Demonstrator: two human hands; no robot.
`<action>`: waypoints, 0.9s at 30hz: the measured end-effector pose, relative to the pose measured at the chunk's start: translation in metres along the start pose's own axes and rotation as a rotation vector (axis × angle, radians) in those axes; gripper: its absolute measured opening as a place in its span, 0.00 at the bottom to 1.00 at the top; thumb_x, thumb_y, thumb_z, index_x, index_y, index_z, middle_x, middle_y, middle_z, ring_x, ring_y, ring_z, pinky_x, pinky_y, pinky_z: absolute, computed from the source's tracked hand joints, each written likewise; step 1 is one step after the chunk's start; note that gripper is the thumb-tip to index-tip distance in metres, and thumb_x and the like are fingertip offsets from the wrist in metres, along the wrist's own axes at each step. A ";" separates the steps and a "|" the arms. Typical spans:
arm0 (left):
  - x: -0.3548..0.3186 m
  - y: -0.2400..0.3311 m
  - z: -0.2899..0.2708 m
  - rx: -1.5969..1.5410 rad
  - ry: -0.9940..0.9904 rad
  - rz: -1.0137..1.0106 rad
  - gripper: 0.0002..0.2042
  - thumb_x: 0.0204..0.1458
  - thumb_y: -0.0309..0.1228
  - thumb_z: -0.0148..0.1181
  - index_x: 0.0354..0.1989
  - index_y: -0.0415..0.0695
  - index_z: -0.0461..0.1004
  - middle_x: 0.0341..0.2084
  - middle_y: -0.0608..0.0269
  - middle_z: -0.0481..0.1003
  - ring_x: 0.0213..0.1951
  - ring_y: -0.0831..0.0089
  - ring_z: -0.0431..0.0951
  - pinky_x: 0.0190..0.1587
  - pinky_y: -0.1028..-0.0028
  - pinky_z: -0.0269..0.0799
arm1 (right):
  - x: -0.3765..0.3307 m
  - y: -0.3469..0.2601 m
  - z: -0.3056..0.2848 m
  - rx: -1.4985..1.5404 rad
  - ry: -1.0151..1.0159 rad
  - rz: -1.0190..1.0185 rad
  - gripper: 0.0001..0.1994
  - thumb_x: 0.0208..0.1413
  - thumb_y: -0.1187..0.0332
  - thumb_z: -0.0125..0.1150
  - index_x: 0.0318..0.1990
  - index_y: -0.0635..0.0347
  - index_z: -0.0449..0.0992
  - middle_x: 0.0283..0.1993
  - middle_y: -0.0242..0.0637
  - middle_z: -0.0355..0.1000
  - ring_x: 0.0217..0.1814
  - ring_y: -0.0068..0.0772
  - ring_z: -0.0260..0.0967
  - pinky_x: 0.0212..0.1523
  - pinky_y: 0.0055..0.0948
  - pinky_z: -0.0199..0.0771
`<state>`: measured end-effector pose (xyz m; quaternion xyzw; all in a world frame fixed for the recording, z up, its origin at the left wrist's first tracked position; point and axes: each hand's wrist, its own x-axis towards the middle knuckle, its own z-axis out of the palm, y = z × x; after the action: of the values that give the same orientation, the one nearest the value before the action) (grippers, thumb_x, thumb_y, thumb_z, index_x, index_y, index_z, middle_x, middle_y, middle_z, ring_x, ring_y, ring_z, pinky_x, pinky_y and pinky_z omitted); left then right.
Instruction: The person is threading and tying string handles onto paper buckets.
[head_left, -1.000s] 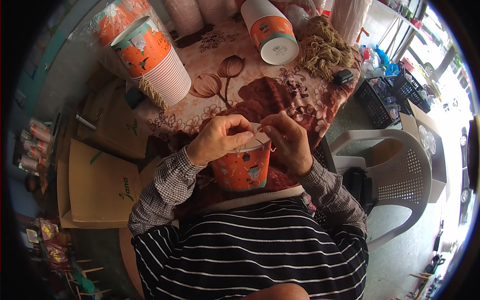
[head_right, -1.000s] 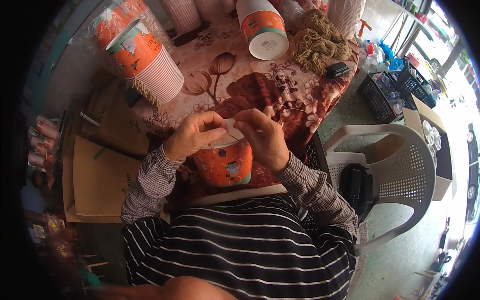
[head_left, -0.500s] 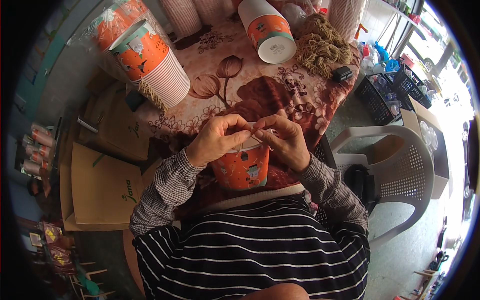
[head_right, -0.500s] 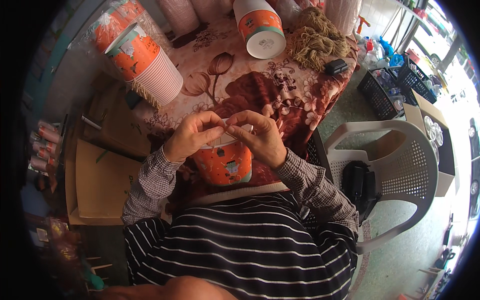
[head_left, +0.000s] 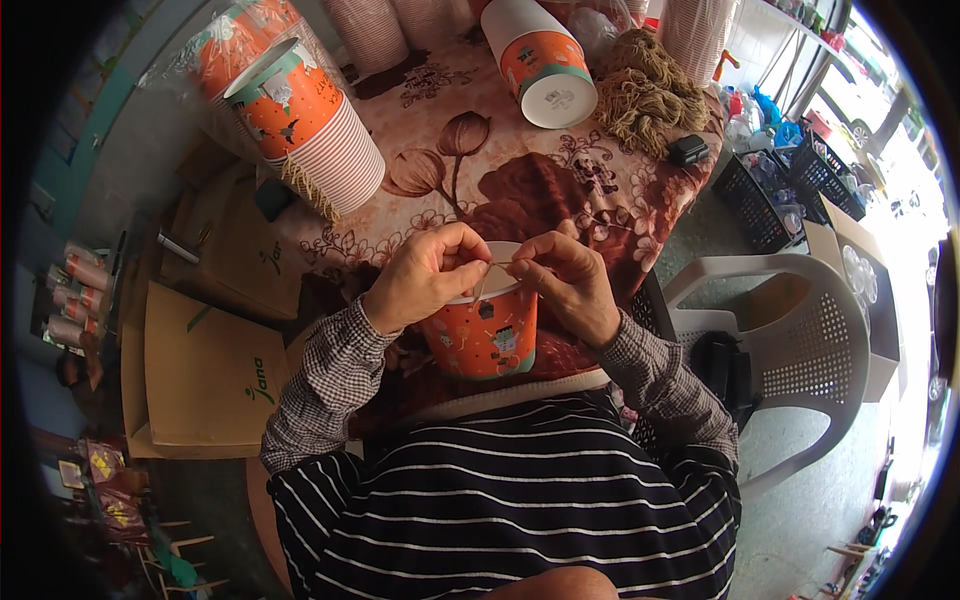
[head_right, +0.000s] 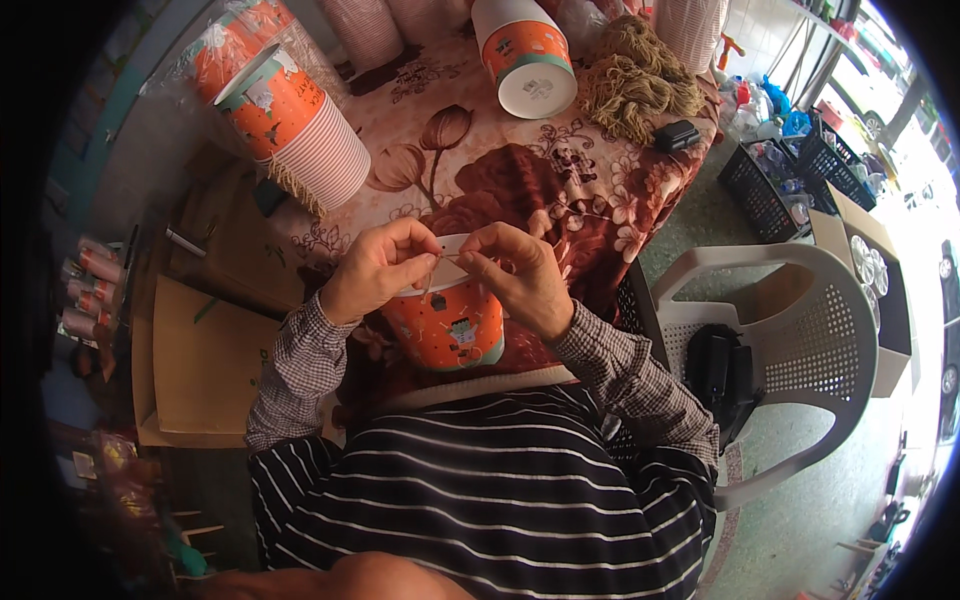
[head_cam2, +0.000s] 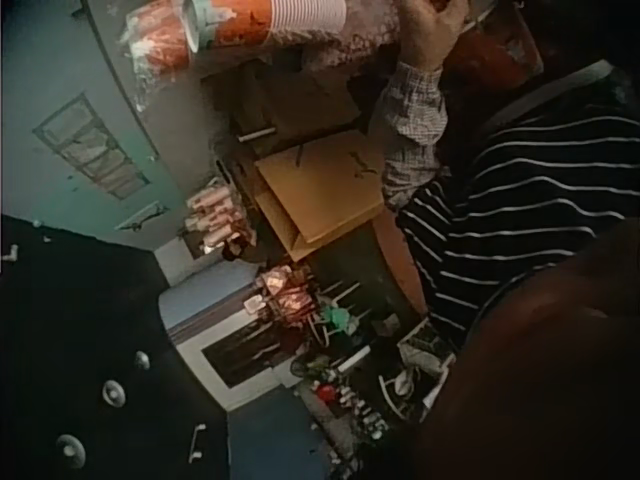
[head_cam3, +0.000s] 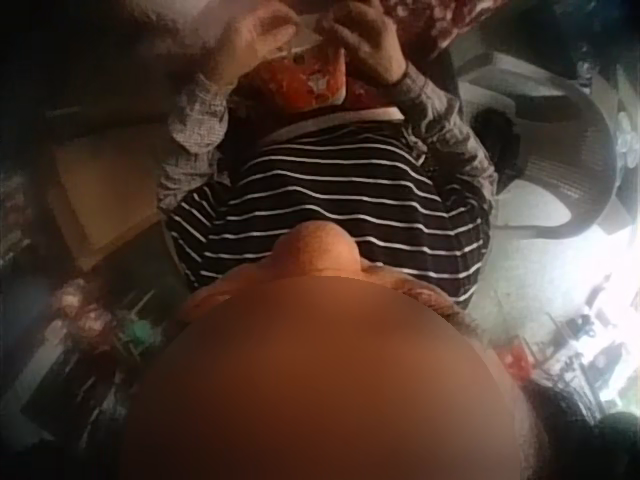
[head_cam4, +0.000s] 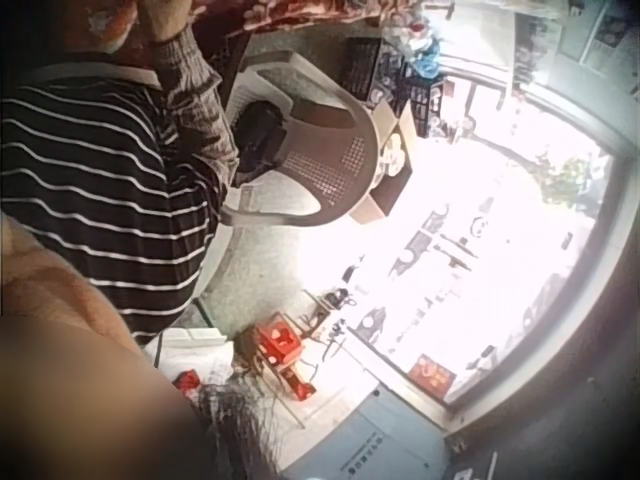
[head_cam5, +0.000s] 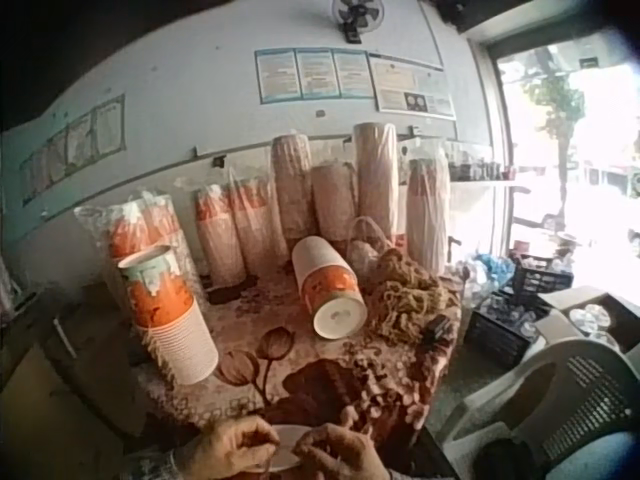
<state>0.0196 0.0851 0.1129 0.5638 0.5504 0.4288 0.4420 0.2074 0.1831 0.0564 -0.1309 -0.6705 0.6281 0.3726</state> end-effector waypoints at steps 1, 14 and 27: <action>0.000 0.000 0.001 -0.003 0.011 -0.016 0.04 0.56 0.23 0.55 0.38 0.37 0.70 0.27 0.71 0.72 0.29 0.87 0.72 0.32 0.84 0.71 | 0.000 0.001 0.000 0.026 0.005 0.008 0.04 0.56 0.72 0.62 0.36 0.62 0.75 0.30 0.26 0.72 0.31 0.13 0.66 0.32 0.16 0.66; -0.001 -0.003 0.003 0.050 0.044 0.062 0.05 0.56 0.24 0.57 0.37 0.37 0.75 0.28 0.72 0.74 0.30 0.86 0.72 0.34 0.82 0.71 | -0.001 -0.002 0.000 0.065 0.001 0.044 0.04 0.57 0.72 0.60 0.37 0.63 0.74 0.32 0.27 0.73 0.34 0.13 0.68 0.34 0.16 0.67; -0.001 -0.005 0.003 0.028 0.122 -0.035 0.05 0.55 0.25 0.58 0.36 0.37 0.75 0.28 0.69 0.76 0.32 0.84 0.74 0.37 0.81 0.72 | 0.000 -0.004 -0.005 0.072 -0.057 0.097 0.04 0.61 0.74 0.55 0.40 0.64 0.71 0.39 0.30 0.68 0.42 0.18 0.71 0.44 0.19 0.71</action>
<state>0.0211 0.0836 0.1070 0.5331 0.5921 0.4468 0.4069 0.2117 0.1865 0.0601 -0.1316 -0.6505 0.6727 0.3271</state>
